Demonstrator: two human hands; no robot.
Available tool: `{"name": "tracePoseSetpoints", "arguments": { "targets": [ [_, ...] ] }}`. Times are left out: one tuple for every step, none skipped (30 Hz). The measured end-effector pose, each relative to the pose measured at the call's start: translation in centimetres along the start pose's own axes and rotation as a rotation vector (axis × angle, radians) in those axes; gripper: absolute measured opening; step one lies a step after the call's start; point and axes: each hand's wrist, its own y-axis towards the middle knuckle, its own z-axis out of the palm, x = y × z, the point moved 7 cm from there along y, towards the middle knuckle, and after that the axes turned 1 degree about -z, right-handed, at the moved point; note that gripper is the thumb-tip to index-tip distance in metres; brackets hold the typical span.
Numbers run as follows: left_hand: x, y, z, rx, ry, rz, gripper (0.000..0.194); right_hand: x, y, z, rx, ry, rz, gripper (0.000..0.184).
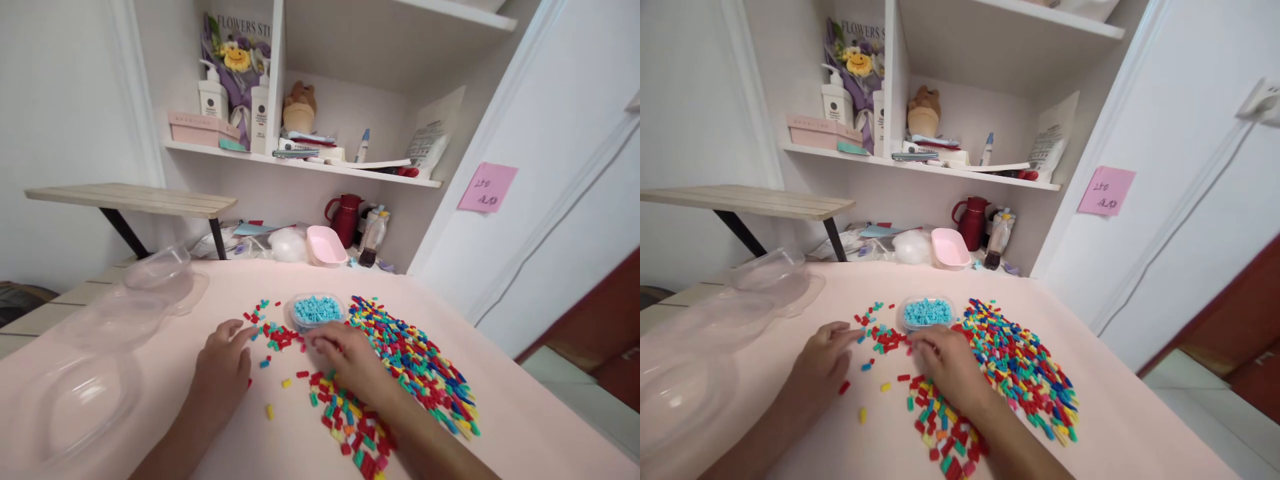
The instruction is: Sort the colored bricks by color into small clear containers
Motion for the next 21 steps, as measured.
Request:
{"name": "tracePoseSetpoints", "arguments": {
  "targets": [
    [0.1,-0.1,0.7,0.042,0.082,0.009,0.048,0.7,-0.2,0.9,0.065,-0.071,-0.052,0.027],
    [0.1,-0.3,1.3,0.073,0.144,0.031,0.05,1.2,-0.5,1.7,0.116,-0.127,-0.095,0.029],
    [0.0,-0.5,1.7,0.097,0.183,0.052,0.051,1.5,-0.7,2.4,0.153,-0.17,-0.123,0.033],
    [0.0,-0.7,2.1,0.118,0.206,0.072,0.05,1.8,-0.8,3.0,0.176,-0.202,-0.142,0.037],
    [-0.2,-0.9,2.2,0.136,0.214,0.094,0.049,1.8,-1.0,3.4,0.189,-0.224,-0.153,0.042],
    [-0.3,-1.0,2.3,0.153,0.212,0.113,0.049,1.8,-1.1,3.7,0.198,-0.236,-0.155,0.046],
    [-0.6,-1.0,2.3,0.169,0.2,0.132,0.048,1.7,-1.1,3.9,0.207,-0.241,-0.151,0.051],
    [-0.8,-1.1,2.3,0.182,0.176,0.155,0.047,1.6,-1.2,4.1,0.217,-0.241,-0.144,0.054],
    [-1.2,-1.0,2.2,0.195,0.136,0.181,0.045,1.5,-1.2,4.2,0.228,-0.238,-0.135,0.058],
    [-1.6,-1.0,2.2,0.206,0.082,0.208,0.043,1.3,-1.3,4.3,0.242,-0.235,-0.123,0.06],
    [-1.9,-0.8,2.1,0.212,0.017,0.23,0.041,1.2,-1.3,4.4,0.255,-0.233,-0.109,0.062],
    [-2.1,-0.7,1.9,0.204,-0.05,0.244,0.041,1.1,-1.3,4.4,0.267,-0.232,-0.095,0.064],
    [-2.1,-0.4,1.8,0.179,-0.113,0.244,0.041,1.0,-1.3,4.5,0.276,-0.236,-0.081,0.067],
    [-1.9,-0.1,1.6,0.139,-0.162,0.227,0.041,1.0,-1.2,4.7,0.28,-0.244,-0.069,0.068],
    [-1.4,0.2,1.4,0.087,-0.194,0.194,0.04,1.0,-1.2,4.8,0.283,-0.257,-0.06,0.069],
    [-0.8,0.5,1.2,0.031,-0.212,0.152,0.04,1.0,-1.1,4.9,0.284,-0.274,-0.056,0.069],
    [-0.2,0.7,1.1,-0.015,-0.22,0.11,0.04,1.1,-1.0,5.0,0.281,-0.294,-0.054,0.068],
    [0.4,0.9,1.1,-0.045,-0.226,0.077,0.041,1.2,-0.9,5.1,0.276,-0.314,-0.056,0.067],
    [0.9,1.0,1.1,-0.062,-0.233,0.057,0.041,1.4,-0.8,5.2,0.274,-0.328,-0.064,0.064],
    [1.2,1.1,1.2,-0.072,-0.24,0.047,0.042,1.6,-0.8,5.2,0.276,-0.331,-0.079,0.059],
    [1.4,1.1,1.1,-0.076,-0.247,0.045,0.042,1.8,-0.8,5.2,0.279,-0.322,-0.097,0.052]
  ]
}}
